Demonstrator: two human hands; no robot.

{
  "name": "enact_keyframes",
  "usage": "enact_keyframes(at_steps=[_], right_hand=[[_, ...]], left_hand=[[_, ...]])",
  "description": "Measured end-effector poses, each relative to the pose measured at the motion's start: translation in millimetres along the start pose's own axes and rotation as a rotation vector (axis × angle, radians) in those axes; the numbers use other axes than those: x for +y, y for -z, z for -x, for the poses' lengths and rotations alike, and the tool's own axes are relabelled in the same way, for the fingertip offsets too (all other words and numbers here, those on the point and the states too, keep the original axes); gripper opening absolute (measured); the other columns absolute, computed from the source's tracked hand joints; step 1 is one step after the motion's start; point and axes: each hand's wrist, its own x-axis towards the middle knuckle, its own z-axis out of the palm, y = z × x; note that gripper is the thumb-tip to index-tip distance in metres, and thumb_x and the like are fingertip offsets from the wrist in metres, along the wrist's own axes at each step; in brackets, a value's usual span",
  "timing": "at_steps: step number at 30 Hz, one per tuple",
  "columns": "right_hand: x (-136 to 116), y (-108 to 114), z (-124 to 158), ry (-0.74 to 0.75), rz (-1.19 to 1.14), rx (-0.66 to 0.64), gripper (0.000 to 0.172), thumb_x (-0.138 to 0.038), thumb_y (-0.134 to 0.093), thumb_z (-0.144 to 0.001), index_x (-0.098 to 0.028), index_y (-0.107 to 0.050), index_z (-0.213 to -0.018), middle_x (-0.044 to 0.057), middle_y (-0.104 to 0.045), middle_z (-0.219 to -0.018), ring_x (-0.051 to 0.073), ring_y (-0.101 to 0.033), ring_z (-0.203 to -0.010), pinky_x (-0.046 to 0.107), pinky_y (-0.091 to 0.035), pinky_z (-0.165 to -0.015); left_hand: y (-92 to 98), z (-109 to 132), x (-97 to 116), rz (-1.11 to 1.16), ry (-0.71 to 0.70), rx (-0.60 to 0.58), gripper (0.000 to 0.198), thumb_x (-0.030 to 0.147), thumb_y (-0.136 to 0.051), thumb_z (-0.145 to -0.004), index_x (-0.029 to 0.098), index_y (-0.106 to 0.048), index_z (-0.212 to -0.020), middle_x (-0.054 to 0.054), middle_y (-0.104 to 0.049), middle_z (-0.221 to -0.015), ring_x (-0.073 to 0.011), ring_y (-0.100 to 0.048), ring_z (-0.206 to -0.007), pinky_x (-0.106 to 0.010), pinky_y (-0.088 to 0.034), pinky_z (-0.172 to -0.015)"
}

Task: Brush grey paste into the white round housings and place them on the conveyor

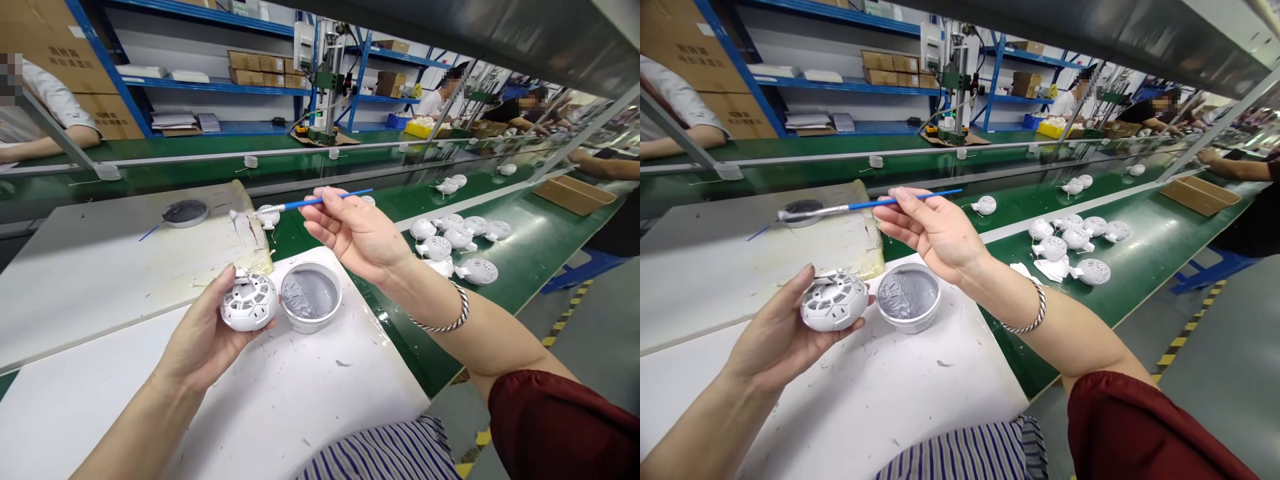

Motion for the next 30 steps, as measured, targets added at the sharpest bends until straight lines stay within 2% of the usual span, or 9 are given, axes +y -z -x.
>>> enact_keyframes(at_steps=[4,8,14,18,22,26,30], right_hand=[[15,2,9,-0.075,0.0,-0.002,0.011,-0.023,-0.058,-0.091,-0.018,-0.062,-0.081,-0.003,-0.07,-0.074,0.007,-0.07,-0.073,0.016,-0.059,-0.072],[27,9,15,-0.08,0.0,-0.017,0.007,-0.023,-0.066,-0.085,-0.017,-0.064,-0.082,-0.001,-0.072,-0.078,0.008,-0.07,-0.073,0.015,-0.06,-0.069],[36,15,20,-0.05,0.111,-0.01,0.018,-0.03,-0.074,-0.077,-0.016,-0.064,-0.082,0.0,-0.071,-0.079,0.009,-0.071,-0.074,0.017,-0.061,-0.067],[35,14,26,0.084,0.259,-0.034,0.019,-0.032,-0.073,-0.078,-0.017,-0.063,-0.083,-0.001,-0.07,-0.074,0.011,-0.071,-0.073,0.021,-0.062,-0.069],[30,10,35,0.222,0.401,-0.063,0.01,-0.026,-0.069,-0.082,-0.017,-0.064,-0.082,-0.001,-0.069,-0.074,0.012,-0.072,-0.074,0.021,-0.062,-0.07],[26,8,44,0.343,0.493,-0.103,0.002,-0.018,-0.065,-0.083,-0.018,-0.066,-0.081,-0.001,-0.069,-0.081,0.011,-0.071,-0.075,0.02,-0.062,-0.072],[15,11,56,0.5,0.666,-0.077,0.005,-0.021,-0.064,-0.085,-0.021,-0.068,-0.083,0.001,-0.069,-0.089,0.014,-0.07,-0.081,0.026,-0.063,-0.076]], left_hand=[[-0.8,3,1,0.018,0.01,-0.028,0.033,0.034,-0.059,-0.084,0.016,-0.065,-0.112,-0.018,-0.063,-0.118,-0.0332,-0.067,-0.085,-0.044,-0.058,-0.054],[-1.0,5,3,0.021,0.009,-0.026,0.032,0.035,-0.058,-0.085,0.016,-0.067,-0.109,-0.016,-0.065,-0.114,-0.0316,-0.067,-0.081,-0.043,-0.058,-0.052],[-3.4,6,3,0.019,0.013,0.04,0.028,0.037,-0.058,-0.085,0.013,-0.068,-0.097,-0.017,-0.066,-0.11,-0.031,-0.067,-0.079,-0.044,-0.058,-0.05],[-0.6,7,1,-0.002,-0.039,0.033,0.021,0.029,-0.071,-0.073,0.014,-0.07,-0.088,-0.014,-0.068,-0.1,-0.0296,-0.066,-0.079,-0.042,-0.058,-0.05],[3.9,7,-1,-0.062,-0.039,-0.086,0.025,0.021,-0.08,-0.058,0.012,-0.072,-0.079,-0.011,-0.069,-0.092,-0.024,-0.063,-0.078,-0.035,-0.059,-0.056],[7.7,5,-3,-0.116,-0.084,-0.136,0.023,0.021,-0.078,-0.059,0.015,-0.073,-0.081,-0.007,-0.069,-0.093,-0.0203,-0.062,-0.076,-0.031,-0.059,-0.058],[9.1,6,-7,-0.147,-0.092,-0.144,0.032,0.019,-0.074,-0.059,0.017,-0.072,-0.091,-0.009,-0.068,-0.098,-0.0243,-0.063,-0.085,-0.032,-0.059,-0.06]])
